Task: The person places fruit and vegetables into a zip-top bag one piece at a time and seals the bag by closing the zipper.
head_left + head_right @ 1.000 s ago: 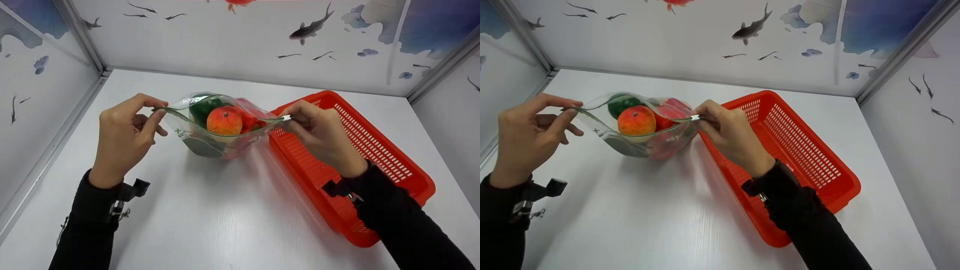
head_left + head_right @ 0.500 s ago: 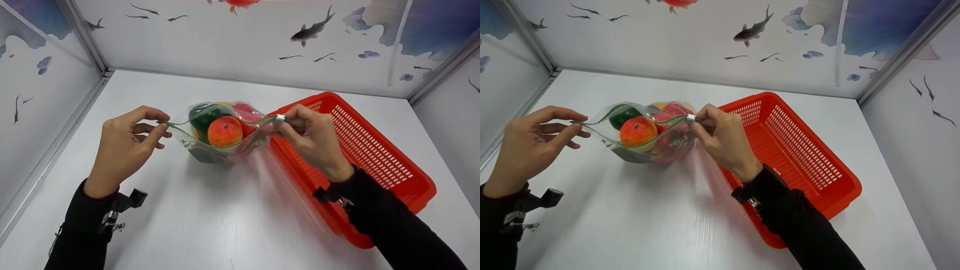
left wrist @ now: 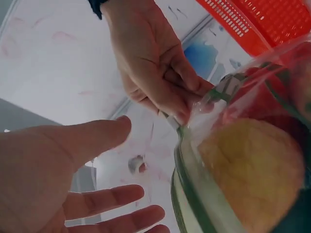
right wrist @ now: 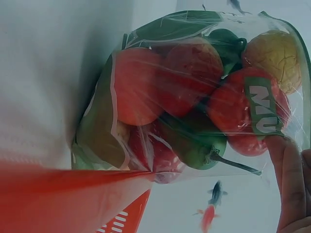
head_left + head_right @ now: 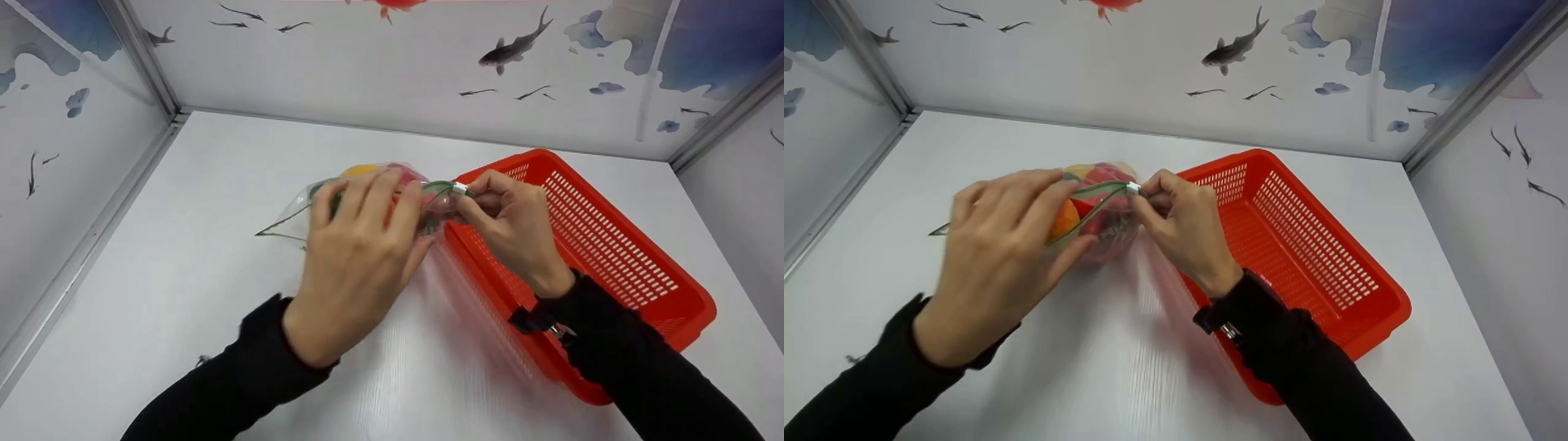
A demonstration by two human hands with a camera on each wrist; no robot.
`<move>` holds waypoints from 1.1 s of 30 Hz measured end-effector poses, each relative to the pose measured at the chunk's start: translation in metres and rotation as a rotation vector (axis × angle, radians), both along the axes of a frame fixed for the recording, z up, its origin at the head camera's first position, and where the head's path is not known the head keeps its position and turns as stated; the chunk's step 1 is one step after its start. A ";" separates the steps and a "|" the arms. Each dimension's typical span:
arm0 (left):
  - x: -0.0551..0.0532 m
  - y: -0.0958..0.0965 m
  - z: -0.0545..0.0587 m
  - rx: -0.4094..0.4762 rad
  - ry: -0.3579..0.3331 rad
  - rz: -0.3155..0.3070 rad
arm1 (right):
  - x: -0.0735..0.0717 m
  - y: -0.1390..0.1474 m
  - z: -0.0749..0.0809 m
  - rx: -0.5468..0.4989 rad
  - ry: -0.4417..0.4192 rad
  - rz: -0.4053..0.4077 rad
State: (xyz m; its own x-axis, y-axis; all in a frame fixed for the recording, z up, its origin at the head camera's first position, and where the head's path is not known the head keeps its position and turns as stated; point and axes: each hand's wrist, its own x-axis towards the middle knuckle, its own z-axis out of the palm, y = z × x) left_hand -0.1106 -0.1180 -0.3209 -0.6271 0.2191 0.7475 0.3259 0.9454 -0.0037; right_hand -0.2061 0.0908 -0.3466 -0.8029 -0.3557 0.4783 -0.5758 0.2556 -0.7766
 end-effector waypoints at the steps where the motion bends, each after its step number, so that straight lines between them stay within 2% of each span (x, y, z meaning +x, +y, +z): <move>1: -0.008 0.008 0.003 -0.037 0.002 0.004 | 0.000 0.000 0.000 -0.003 -0.004 0.006; 3: -0.023 0.016 0.008 -0.090 -0.026 0.003 | 0.001 0.000 -0.001 -0.013 -0.028 0.020; 5: -0.034 0.017 0.011 -0.106 -0.113 -0.026 | 0.001 0.000 -0.002 -0.009 -0.056 0.033; 8: -0.043 0.011 0.012 -0.077 -0.242 -0.095 | 0.001 0.003 -0.003 0.011 -0.095 0.069; 10: -0.046 0.005 0.012 -0.030 -0.288 -0.155 | -0.001 0.006 -0.002 0.019 -0.111 0.119; 13: -0.051 -0.002 0.010 0.004 -0.272 -0.227 | -0.004 0.012 -0.001 0.006 -0.134 0.204; 17: -0.057 -0.007 0.005 -0.019 -0.189 -0.283 | -0.006 0.017 0.000 -0.027 -0.147 0.262; 25: -0.068 -0.003 -0.004 -0.067 -0.003 -0.396 | -0.005 0.016 -0.003 -0.027 -0.037 0.238; 28: -0.071 -0.001 -0.005 -0.056 0.012 -0.429 | -0.004 0.017 -0.004 -0.024 -0.019 0.233; 33: -0.074 0.001 -0.003 -0.025 -0.047 -0.459 | -0.004 0.020 -0.003 -0.026 -0.025 0.237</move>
State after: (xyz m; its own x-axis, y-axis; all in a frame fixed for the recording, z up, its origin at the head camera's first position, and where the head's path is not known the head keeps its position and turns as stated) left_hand -0.1841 -0.1165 -0.3241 -0.4941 0.4992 0.7118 0.7111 0.7031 0.0004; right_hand -0.2105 0.1107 -0.3494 -0.7104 -0.5234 0.4704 -0.5976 0.0956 -0.7961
